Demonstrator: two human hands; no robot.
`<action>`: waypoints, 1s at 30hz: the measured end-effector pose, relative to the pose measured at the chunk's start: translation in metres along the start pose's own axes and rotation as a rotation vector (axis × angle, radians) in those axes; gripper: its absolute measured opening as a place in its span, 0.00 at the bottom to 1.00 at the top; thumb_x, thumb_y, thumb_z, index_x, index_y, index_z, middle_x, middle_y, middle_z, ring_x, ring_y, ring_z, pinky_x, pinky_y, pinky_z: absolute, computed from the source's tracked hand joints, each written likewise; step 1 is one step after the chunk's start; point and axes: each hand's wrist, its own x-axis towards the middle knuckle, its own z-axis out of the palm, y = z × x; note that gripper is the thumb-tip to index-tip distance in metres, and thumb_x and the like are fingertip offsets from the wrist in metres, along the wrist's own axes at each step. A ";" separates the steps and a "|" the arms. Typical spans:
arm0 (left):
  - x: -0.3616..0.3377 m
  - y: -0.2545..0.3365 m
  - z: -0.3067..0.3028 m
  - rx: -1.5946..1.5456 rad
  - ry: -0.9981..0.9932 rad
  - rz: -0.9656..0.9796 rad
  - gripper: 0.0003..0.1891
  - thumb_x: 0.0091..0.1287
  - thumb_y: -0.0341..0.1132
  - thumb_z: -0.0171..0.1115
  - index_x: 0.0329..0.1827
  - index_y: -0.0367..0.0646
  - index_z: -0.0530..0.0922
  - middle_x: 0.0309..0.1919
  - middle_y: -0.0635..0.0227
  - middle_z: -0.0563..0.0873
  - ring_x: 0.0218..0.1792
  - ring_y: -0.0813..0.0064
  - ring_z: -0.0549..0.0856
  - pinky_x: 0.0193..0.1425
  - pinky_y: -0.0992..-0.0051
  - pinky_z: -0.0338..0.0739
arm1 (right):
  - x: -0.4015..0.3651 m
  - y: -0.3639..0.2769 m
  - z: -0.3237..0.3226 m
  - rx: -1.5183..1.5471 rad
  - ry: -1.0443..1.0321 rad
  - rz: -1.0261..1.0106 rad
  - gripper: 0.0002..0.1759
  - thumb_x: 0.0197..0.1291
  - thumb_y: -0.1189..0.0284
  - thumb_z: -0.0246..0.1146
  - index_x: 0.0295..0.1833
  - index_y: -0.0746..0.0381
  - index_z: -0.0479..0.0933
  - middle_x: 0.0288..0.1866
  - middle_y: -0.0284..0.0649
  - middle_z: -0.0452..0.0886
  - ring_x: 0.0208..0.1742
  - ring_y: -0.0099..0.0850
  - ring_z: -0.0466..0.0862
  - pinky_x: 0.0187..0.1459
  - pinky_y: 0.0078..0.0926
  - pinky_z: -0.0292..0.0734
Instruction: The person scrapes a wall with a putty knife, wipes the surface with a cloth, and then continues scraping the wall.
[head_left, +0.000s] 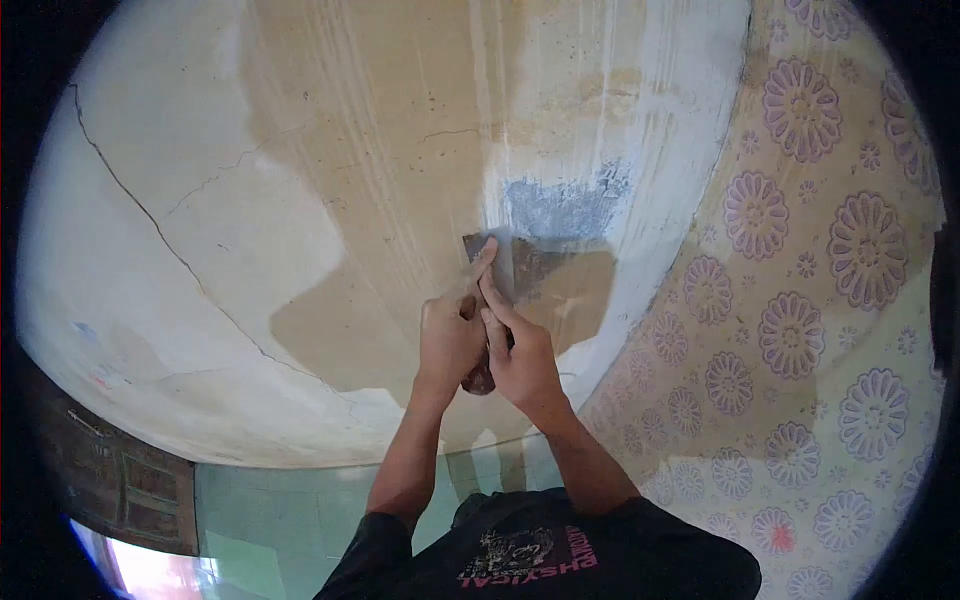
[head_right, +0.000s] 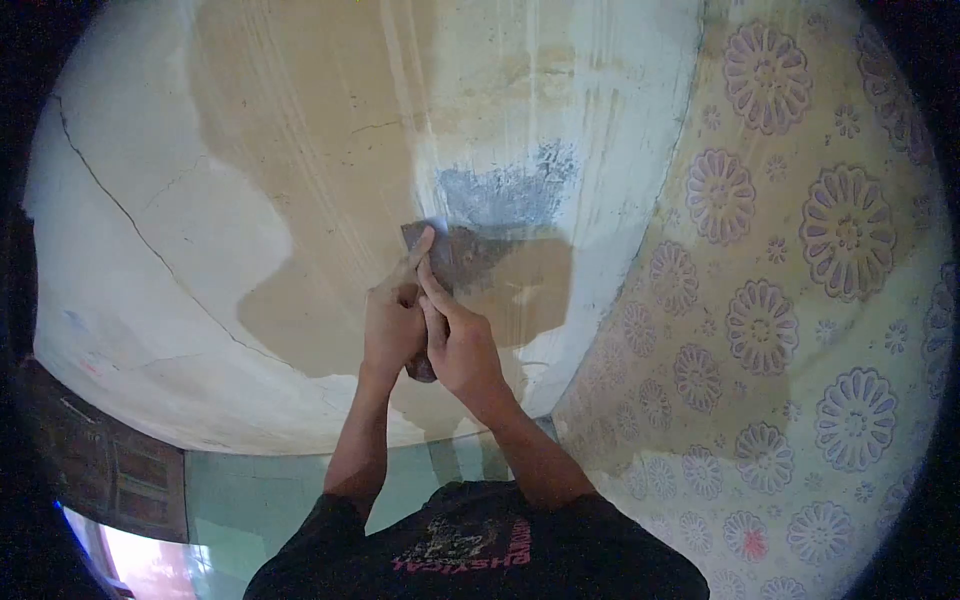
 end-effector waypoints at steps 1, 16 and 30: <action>0.012 0.003 -0.001 -0.001 0.005 0.003 0.39 0.60 0.21 0.62 0.76 0.62 0.72 0.19 0.57 0.64 0.20 0.78 0.62 0.25 0.74 0.66 | 0.010 -0.003 -0.001 -0.001 -0.002 -0.005 0.27 0.75 0.72 0.57 0.77 0.50 0.68 0.40 0.67 0.80 0.42 0.62 0.83 0.42 0.34 0.80; 0.008 0.011 0.001 0.059 0.044 0.070 0.41 0.60 0.20 0.61 0.78 0.66 0.69 0.19 0.54 0.70 0.18 0.68 0.64 0.26 0.73 0.69 | 0.010 -0.003 -0.008 -0.107 -0.010 -0.026 0.28 0.75 0.72 0.56 0.78 0.50 0.66 0.42 0.67 0.80 0.45 0.64 0.82 0.43 0.35 0.79; -0.008 0.025 0.000 -0.090 -0.091 -0.249 0.35 0.66 0.18 0.59 0.76 0.56 0.73 0.44 0.60 0.90 0.43 0.85 0.81 0.51 0.75 0.80 | -0.005 -0.006 -0.010 -0.066 -0.047 0.080 0.28 0.75 0.72 0.56 0.79 0.50 0.66 0.34 0.64 0.80 0.37 0.60 0.83 0.41 0.37 0.79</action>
